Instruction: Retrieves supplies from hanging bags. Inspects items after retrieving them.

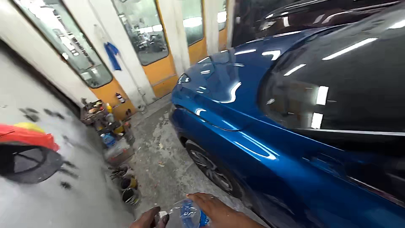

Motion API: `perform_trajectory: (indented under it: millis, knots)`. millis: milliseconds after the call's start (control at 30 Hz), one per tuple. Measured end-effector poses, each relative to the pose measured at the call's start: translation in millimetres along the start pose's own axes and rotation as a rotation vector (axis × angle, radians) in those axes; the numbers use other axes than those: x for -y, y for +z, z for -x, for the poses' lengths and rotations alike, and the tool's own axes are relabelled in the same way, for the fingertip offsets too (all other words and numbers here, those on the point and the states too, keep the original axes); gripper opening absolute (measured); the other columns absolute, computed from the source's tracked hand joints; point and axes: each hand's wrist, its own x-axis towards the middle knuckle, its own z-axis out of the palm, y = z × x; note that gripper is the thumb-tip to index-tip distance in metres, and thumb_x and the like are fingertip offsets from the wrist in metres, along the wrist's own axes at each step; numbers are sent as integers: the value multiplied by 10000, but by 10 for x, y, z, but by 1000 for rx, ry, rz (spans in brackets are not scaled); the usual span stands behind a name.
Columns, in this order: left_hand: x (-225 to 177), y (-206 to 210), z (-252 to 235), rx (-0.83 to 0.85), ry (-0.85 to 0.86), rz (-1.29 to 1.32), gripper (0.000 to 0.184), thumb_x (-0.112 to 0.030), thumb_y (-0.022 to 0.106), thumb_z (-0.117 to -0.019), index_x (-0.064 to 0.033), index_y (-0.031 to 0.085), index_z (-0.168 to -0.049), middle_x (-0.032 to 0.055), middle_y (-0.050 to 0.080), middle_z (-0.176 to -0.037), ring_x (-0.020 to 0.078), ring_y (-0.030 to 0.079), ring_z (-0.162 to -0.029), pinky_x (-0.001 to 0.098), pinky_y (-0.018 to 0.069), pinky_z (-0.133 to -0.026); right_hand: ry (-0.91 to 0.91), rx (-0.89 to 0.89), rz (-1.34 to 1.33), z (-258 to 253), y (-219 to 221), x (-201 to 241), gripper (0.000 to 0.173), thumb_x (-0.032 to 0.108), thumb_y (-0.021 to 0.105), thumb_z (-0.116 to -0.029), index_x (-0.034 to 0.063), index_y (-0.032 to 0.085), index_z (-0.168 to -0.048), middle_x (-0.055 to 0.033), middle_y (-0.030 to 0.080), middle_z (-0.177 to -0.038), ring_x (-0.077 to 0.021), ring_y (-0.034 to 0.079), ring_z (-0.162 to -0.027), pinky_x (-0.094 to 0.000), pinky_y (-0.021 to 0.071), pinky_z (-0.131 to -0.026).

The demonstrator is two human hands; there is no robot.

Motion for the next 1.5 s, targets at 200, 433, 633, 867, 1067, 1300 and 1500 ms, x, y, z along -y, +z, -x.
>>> perform_trajectory:
  millis: [200,433,633,867,1067,1300,1500]
  knots:
    - [1025,-609,-961,-177,193,178,283,-270,706,-960,-132,757,-1202,82,742,-1102,158,726,-901,390,626,-798,-133,139,-96,-1903,-317,-155,1000,302,907,-748,93,373,-1566,-208,514,-1488,-375,527,-1354,-575,437,-1124]
    - [2219,-1070,-2091,-208,-97,278,460,-419,691,-959,-145,680,-1329,76,712,-1178,150,722,-879,369,634,-683,-183,344,-77,-4076,-441,-330,1017,308,886,-774,91,317,-1589,-199,489,-1519,-354,520,-1371,-558,440,-1126]
    - [3267,-1279,-3646,-230,-167,279,402,-444,660,-945,-126,730,-1180,53,743,-1026,167,707,-835,433,607,-779,15,235,34,-5679,-473,-619,866,341,801,-865,83,376,-1574,-174,491,-1539,-328,496,-1408,-538,404,-1172]
    - [4731,-1364,-5147,-173,-549,209,398,-416,668,-926,-144,737,-1207,85,741,-1103,243,712,-983,506,568,-904,361,165,36,-6870,-993,-1247,728,332,745,-926,95,437,-1542,-182,585,-1432,-335,598,-1291,-549,483,-1089]
    - [6147,-1392,-6006,-307,-1032,321,380,-385,719,-938,-140,721,-1229,153,736,-1118,340,699,-1062,607,529,-958,404,194,-118,-7968,-1146,-1978,710,478,669,-952,59,484,-1496,-161,663,-1312,-268,661,-1196,-465,540,-1034]
    - [7215,-1670,-6893,-384,-1356,429,423,-343,743,-934,-147,695,-1306,176,715,-1211,363,664,-1165,600,493,-1018,284,426,-508,-9700,-1556,-1731,664,476,635,-975,4,528,-1429,-119,685,-1271,-198,678,-1154,-386,567,-1001]
    - [8487,-1604,-7531,-489,-1513,527,402,-294,792,-890,-143,723,-1256,183,709,-1220,375,654,-1174,613,491,-1014,401,667,-545,-10666,-1760,-1670,480,381,479,-1069,-6,653,-1292,-94,695,-1260,-125,649,-1170,-349,508,-1060]
